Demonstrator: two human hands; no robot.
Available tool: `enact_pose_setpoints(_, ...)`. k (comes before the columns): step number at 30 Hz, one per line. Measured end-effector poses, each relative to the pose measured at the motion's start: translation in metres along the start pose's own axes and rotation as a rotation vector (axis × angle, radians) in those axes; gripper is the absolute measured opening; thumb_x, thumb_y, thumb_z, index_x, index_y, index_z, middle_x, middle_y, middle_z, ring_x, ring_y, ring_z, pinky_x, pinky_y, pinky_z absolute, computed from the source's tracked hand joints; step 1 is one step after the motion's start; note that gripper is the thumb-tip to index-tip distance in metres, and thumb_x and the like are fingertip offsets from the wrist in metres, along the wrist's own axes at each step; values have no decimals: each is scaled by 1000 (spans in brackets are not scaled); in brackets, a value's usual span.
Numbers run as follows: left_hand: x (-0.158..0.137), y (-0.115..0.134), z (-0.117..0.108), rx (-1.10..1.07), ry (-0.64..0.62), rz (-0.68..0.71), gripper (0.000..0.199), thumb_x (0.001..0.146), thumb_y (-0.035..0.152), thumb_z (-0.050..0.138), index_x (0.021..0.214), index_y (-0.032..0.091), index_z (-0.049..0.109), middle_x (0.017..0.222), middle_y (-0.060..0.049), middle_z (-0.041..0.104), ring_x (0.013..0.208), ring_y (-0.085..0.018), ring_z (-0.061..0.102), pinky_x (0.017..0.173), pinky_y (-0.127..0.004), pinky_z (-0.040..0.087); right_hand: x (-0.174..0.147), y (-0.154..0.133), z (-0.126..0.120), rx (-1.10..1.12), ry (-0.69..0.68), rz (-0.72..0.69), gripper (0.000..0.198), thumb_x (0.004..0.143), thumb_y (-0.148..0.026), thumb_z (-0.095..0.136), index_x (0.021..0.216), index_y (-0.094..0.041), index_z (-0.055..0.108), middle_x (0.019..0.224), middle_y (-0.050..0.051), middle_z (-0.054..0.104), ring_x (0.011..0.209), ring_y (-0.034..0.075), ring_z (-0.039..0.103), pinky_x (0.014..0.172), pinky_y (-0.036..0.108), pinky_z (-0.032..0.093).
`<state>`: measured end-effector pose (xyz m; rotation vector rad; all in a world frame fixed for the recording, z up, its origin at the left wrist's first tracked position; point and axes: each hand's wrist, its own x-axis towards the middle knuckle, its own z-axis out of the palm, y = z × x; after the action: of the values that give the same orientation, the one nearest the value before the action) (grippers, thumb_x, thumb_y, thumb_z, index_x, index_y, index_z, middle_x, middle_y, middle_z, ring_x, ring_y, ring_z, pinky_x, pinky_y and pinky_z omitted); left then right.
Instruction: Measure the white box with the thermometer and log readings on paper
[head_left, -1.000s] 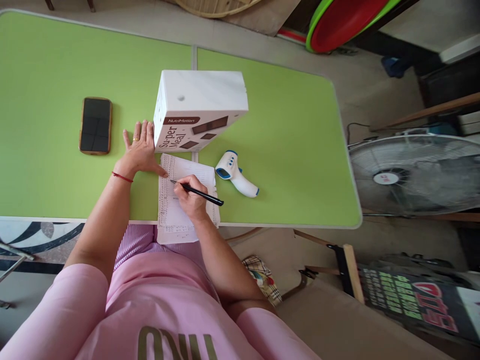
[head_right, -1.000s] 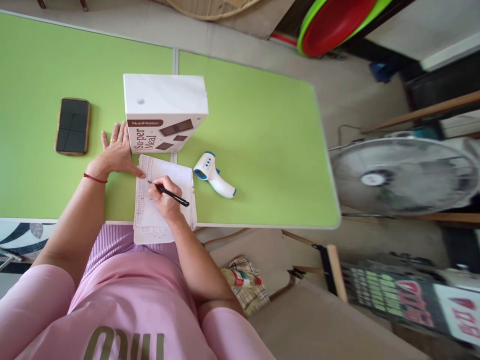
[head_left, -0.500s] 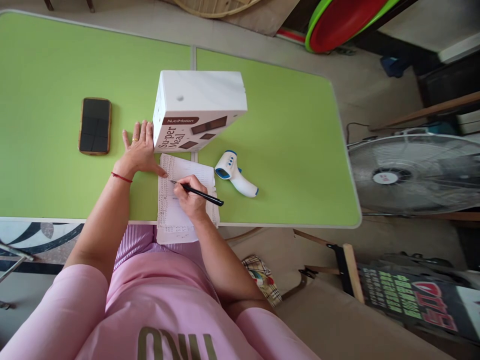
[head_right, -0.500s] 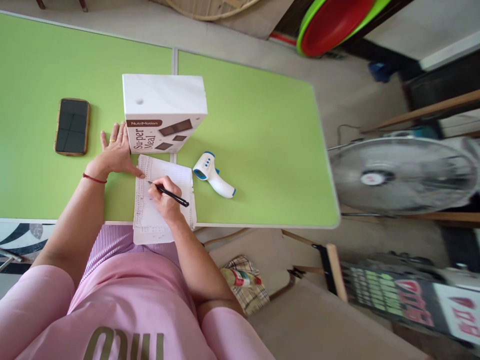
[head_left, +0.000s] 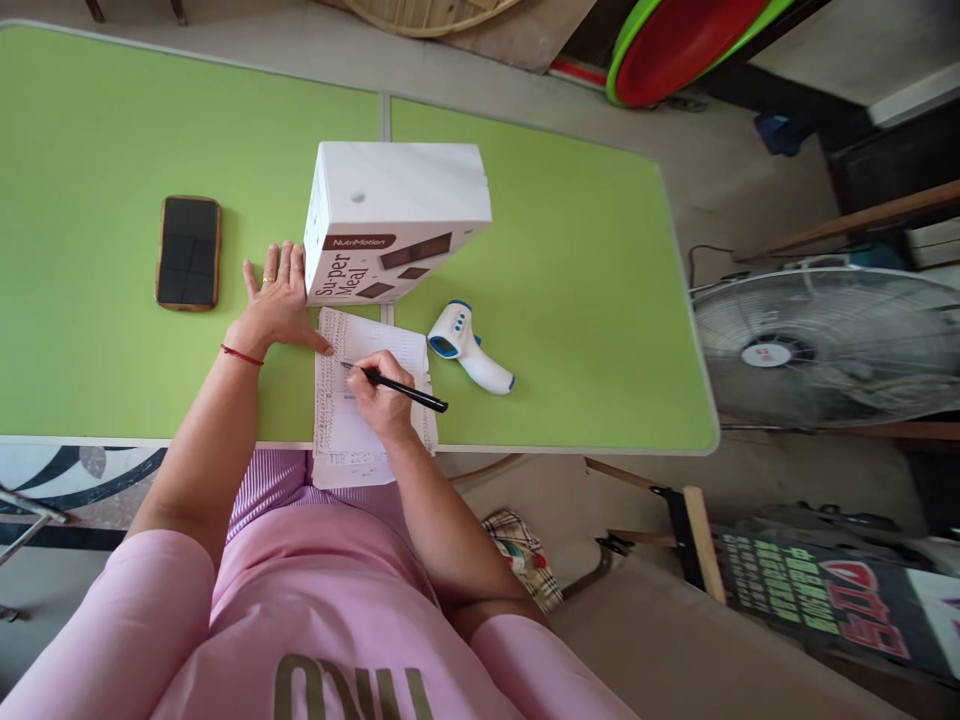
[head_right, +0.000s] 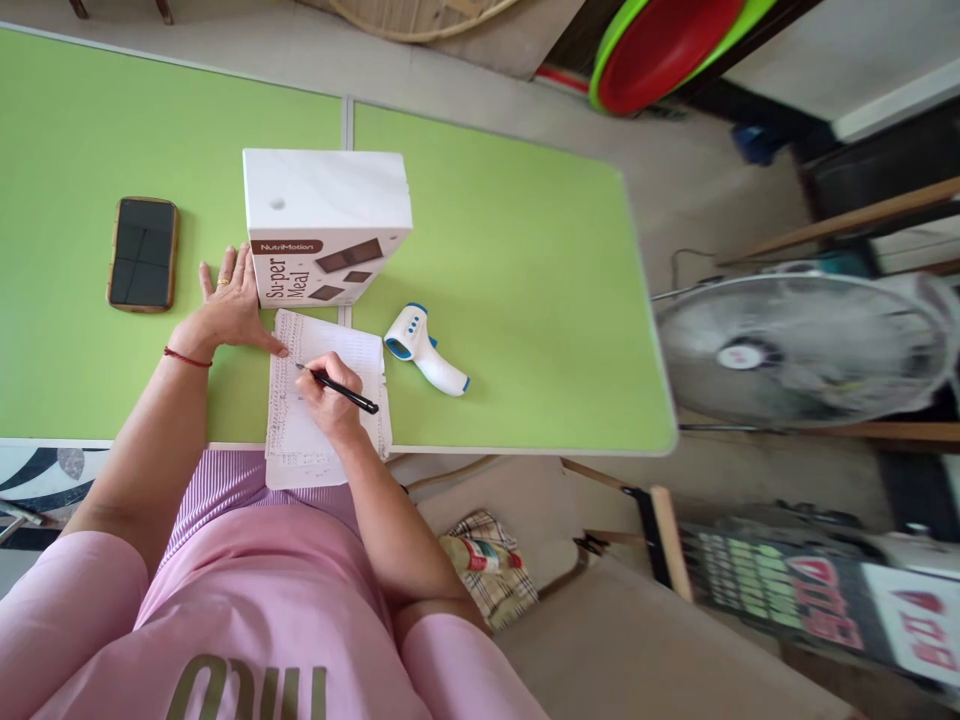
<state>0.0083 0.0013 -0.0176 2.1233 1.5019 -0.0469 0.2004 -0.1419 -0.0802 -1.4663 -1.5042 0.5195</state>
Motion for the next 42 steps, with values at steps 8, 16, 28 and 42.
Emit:
enact_pose_setpoints(8, -1, -1, -1, -8, -12, 8, 188, 57, 88, 104, 193, 16, -4, 201, -25, -6, 183, -64, -10, 146, -80, -9, -3, -1, 3, -47, 89, 66, 17, 95, -40, 61, 81, -29, 58, 67, -4, 61, 61, 17, 56, 63, 30, 54)
enact_pose_setpoints(16, -1, 0, -1, -16, -8, 4, 190, 56, 89, 104, 192, 14, -4, 201, -25, -6, 183, -62, -11, 146, -79, -10, 0, -3, 3, -70, 71, 61, 19, 92, -42, 60, 78, -30, 54, 65, -4, 60, 59, 17, 54, 63, 30, 53)
enact_pose_setpoints(28, -1, 0, -1, -22, -13, 10, 190, 55, 88, 105, 192, 15, -5, 200, -26, -8, 184, -61, -14, 146, -79, -12, 0, -6, 2, 14, 93, 59, 21, 93, -46, 60, 80, -30, 58, 64, -5, 60, 57, 17, 54, 60, 30, 53)
enact_pose_setpoints(42, -1, 1, -2, -26, -11, 8, 190, 55, 87, 105, 193, 15, -4, 200, -26, -6, 183, -62, -14, 146, -80, -10, 0, -4, 2, -22, 39, 128, 18, 91, -42, 64, 80, -30, 57, 67, -4, 64, 62, 18, 59, 66, 31, 56)
